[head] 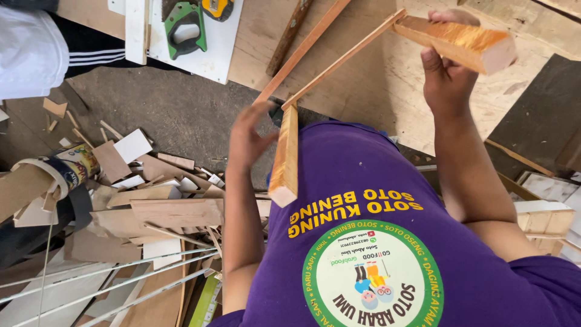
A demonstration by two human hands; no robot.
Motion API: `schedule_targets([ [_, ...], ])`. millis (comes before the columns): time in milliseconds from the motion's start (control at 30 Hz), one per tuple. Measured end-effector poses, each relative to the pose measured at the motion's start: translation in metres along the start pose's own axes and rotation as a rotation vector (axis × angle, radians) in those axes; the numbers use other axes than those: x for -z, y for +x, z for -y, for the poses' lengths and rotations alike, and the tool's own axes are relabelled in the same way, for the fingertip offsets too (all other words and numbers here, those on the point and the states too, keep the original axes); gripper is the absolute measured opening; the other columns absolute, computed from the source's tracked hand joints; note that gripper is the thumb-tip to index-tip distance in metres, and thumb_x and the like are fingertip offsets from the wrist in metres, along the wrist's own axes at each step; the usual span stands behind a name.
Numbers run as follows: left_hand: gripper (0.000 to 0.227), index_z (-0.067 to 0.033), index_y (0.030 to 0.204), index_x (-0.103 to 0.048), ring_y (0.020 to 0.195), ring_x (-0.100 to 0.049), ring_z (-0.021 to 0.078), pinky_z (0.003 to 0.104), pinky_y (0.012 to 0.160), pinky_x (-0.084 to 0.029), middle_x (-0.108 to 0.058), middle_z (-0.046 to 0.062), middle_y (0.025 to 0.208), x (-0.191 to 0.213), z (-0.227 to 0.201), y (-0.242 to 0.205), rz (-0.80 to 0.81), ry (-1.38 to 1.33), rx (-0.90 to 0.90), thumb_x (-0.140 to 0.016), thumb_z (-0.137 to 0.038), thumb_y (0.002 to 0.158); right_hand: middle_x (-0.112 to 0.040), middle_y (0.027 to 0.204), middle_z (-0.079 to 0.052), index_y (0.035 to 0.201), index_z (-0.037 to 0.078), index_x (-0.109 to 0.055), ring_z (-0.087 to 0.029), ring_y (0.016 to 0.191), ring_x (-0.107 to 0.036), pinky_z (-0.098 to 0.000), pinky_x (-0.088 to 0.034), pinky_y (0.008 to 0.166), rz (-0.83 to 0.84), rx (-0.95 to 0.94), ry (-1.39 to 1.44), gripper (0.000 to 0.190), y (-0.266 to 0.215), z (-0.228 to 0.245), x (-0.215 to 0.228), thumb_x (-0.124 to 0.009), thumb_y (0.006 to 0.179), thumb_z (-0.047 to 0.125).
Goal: The person constructs a wooden frame by aligning wooden strips on a workspace and securing them using a hammer and nails.
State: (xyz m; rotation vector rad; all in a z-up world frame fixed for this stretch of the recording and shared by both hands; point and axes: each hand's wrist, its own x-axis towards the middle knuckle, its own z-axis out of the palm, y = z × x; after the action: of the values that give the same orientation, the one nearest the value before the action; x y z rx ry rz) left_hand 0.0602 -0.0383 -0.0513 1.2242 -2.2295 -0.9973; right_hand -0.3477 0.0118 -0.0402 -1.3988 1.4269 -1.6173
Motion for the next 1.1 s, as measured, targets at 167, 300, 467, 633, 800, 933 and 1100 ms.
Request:
schedule_targets([
  [167, 0.073, -0.0105, 0.132, -0.062, 0.123, -0.058, 0.0398, 0.047, 0.101, -0.048, -0.060, 0.016, 0.134, -0.049, 0.100, 0.004, -0.168, 0.250, 0.413, -0.096, -0.018, 0.068, -0.051, 0.137, -0.012, 0.145, -0.001, -0.055, -0.024, 0.134, -0.057, -0.0369, -0.046, 0.115, 0.027, 0.051, -0.142, 0.042, -0.001, 0.005, 0.004, -0.068, 0.116, 0.027],
  [300, 0.077, -0.0121, 0.129, -0.061, 0.124, -0.055, 0.0403, 0.048, 0.097, -0.049, -0.055, 0.016, 0.137, -0.090, 0.152, 0.000, -0.037, 0.401, 0.487, -0.095, -0.026, 0.062, -0.051, 0.137, -0.012, 0.144, -0.001, -0.056, -0.024, 0.132, -0.058, -0.0371, -0.049, 0.113, 0.011, 0.065, -0.140, 0.043, -0.001, 0.002, 0.004, -0.070, 0.116, 0.028],
  [467, 0.045, -0.0155, 0.125, -0.064, 0.113, -0.065, 0.0375, 0.050, 0.090, -0.053, -0.069, 0.013, 0.122, -0.104, 0.156, 0.009, 0.219, 0.333, 0.683, -0.075, -0.029, 0.084, -0.055, 0.137, -0.014, 0.137, -0.002, -0.059, -0.024, 0.125, -0.058, -0.0352, -0.050, 0.110, -0.016, 0.069, -0.187, 0.040, 0.004, 0.007, -0.001, -0.073, 0.113, 0.026],
  [633, 0.028, -0.0051, 0.103, -0.070, 0.100, -0.065, 0.0450, 0.054, 0.082, -0.052, -0.071, 0.023, 0.102, -0.053, 0.113, 0.006, 0.234, 0.263, 0.522, -0.067, -0.028, 0.086, -0.059, 0.136, -0.013, 0.133, -0.001, -0.062, -0.025, 0.122, -0.063, -0.0341, -0.053, 0.106, -0.087, 0.063, -0.162, 0.036, 0.011, 0.003, -0.011, -0.076, 0.112, 0.024],
  [800, 0.025, -0.0006, 0.095, -0.068, 0.077, -0.066, 0.0304, 0.040, 0.069, -0.053, -0.068, 0.017, 0.080, -0.008, 0.094, -0.039, 0.099, 0.144, 0.615, -0.076, -0.021, 0.083, -0.063, 0.131, -0.014, 0.138, 0.002, -0.062, -0.029, 0.124, -0.064, -0.0385, -0.053, 0.108, -0.079, 0.102, -0.260, 0.041, 0.017, -0.005, -0.017, -0.081, 0.108, 0.022],
  [933, 0.030, -0.0010, 0.115, -0.066, 0.087, -0.062, 0.0114, 0.029, 0.075, -0.051, -0.068, 0.001, 0.096, 0.007, 0.105, -0.076, -0.119, -0.288, 0.330, -0.074, -0.018, 0.092, -0.065, 0.132, -0.014, 0.142, 0.004, -0.063, -0.030, 0.127, -0.065, -0.0398, -0.054, 0.109, -0.126, 0.134, -0.277, 0.044, 0.023, -0.013, -0.026, -0.080, 0.105, 0.021],
  [1100, 0.024, 0.0007, 0.111, -0.066, 0.078, -0.056, 0.0116, 0.028, 0.069, -0.045, -0.064, 0.005, 0.093, 0.054, 0.057, -0.077, -0.341, -0.558, 0.348, -0.075, -0.015, 0.096, -0.063, 0.136, -0.016, 0.143, 0.001, -0.060, -0.033, 0.127, -0.063, -0.0413, -0.053, 0.107, -0.094, 0.149, -0.302, 0.048, 0.037, -0.018, -0.033, -0.080, 0.104, 0.021],
])
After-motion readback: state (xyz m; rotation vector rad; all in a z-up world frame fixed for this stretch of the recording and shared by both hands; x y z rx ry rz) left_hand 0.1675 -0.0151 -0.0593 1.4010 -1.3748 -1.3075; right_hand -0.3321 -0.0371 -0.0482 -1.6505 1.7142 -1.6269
